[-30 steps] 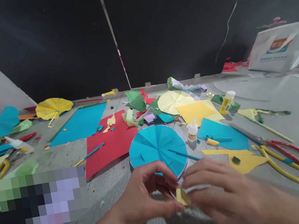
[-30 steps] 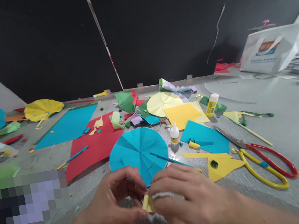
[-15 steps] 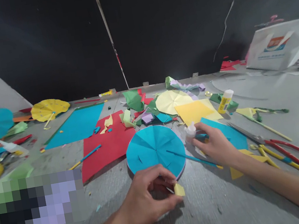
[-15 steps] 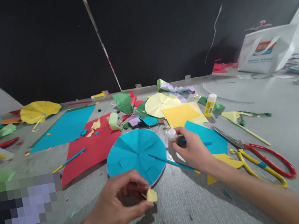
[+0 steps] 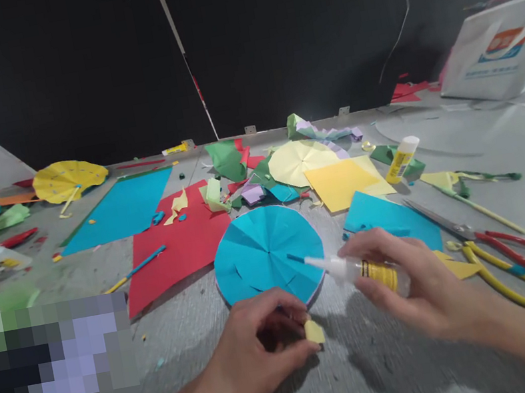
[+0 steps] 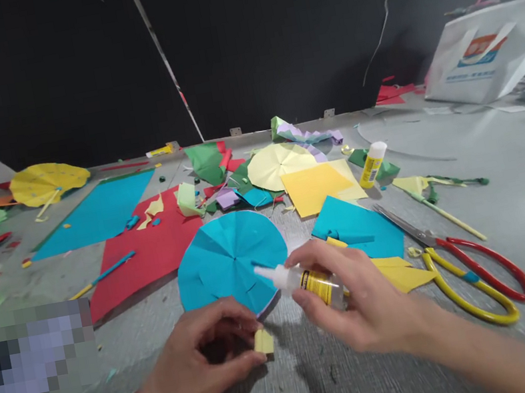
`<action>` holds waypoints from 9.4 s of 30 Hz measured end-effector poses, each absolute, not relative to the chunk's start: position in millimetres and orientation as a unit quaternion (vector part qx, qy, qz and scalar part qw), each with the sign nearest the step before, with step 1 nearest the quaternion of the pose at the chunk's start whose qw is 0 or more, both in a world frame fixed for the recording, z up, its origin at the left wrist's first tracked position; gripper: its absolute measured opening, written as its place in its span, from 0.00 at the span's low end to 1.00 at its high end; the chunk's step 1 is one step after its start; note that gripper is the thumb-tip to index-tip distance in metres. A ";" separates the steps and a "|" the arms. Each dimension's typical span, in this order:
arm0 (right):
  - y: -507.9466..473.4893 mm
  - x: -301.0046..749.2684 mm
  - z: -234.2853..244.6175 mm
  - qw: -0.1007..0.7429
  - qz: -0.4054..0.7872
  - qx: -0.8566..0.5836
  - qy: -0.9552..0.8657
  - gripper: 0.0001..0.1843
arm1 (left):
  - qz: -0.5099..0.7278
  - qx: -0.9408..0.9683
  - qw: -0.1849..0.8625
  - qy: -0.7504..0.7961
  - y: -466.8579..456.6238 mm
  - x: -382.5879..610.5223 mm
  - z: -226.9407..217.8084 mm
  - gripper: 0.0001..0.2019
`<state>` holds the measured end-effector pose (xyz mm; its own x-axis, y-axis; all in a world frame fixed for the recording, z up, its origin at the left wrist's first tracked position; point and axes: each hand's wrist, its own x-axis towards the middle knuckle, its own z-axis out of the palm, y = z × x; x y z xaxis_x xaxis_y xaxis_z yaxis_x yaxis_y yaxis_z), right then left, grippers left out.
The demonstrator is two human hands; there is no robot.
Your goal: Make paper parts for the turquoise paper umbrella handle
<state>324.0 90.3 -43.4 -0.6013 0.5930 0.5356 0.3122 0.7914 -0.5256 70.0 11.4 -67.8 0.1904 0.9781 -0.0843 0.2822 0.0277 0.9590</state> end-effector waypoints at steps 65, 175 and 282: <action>62.1 299.8 -42.5 0.211 0.312 -0.279 -0.883 0.05 | 0.249 0.722 0.385 0.518 -0.7 63.5 -57.7 0.09; 84.8 311.0 -55.9 0.117 0.198 0.053 -0.972 0.43 | 0.460 0.785 0.156 0.383 -12.4 58.4 -66.3 0.20; 52.4 294.9 -38.4 0.147 0.593 -0.231 -0.757 0.06 | 0.423 0.823 0.194 0.326 -9.6 56.6 -71.7 0.06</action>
<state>294.9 52.4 -38.4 -0.8502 0.5240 -0.0514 0.1750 0.1893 -0.9662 56.6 -9.6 -71.7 0.4292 0.7014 0.5690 0.3729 -0.7114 0.5957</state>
